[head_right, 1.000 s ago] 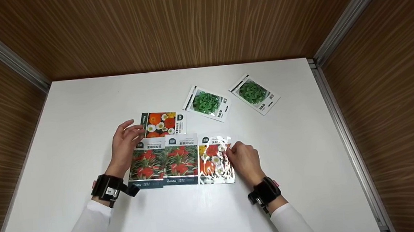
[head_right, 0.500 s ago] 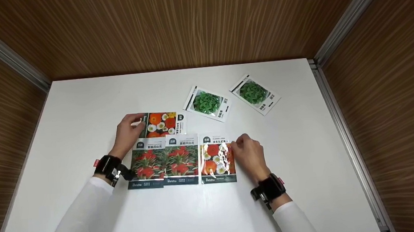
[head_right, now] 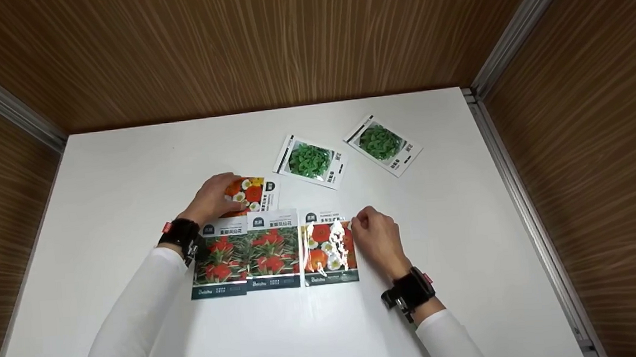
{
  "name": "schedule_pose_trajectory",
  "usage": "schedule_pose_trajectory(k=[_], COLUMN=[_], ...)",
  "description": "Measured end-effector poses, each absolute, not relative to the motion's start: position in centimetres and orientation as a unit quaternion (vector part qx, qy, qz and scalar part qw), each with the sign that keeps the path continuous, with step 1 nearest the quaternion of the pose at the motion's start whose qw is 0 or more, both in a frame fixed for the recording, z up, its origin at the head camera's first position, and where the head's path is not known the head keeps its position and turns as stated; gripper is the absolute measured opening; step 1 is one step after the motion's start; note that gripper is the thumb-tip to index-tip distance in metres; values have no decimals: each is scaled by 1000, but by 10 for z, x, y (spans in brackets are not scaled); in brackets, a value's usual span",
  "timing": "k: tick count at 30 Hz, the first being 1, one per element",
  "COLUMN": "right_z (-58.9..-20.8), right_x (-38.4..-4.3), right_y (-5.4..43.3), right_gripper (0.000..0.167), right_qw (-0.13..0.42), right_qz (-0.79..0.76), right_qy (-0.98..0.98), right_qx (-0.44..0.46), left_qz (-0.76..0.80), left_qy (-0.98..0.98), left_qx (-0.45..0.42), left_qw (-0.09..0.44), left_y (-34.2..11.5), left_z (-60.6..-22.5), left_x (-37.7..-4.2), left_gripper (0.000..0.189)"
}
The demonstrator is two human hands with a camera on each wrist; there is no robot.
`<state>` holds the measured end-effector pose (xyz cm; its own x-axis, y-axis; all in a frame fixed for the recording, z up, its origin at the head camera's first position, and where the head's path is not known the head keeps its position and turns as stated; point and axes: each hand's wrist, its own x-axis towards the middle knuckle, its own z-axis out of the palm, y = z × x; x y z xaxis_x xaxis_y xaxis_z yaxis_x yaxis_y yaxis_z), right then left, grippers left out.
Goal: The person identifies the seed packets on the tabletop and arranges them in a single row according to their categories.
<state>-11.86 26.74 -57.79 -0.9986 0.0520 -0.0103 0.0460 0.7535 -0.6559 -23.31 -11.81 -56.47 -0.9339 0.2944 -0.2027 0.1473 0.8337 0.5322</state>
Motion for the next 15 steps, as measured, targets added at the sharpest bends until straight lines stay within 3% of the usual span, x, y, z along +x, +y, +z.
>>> schedule_pose_trajectory(k=[15], right_z=[-579], right_x=[-118], right_y=[261], right_gripper=[10], right_qw=[-1], right_qz=[355], right_qy=[-934], right_qx=[-30], left_qz=[207], left_qy=[974], left_qx=[50], left_qw=[78], left_y=[-115], left_z=[-569], left_x=[-247], left_gripper=[89])
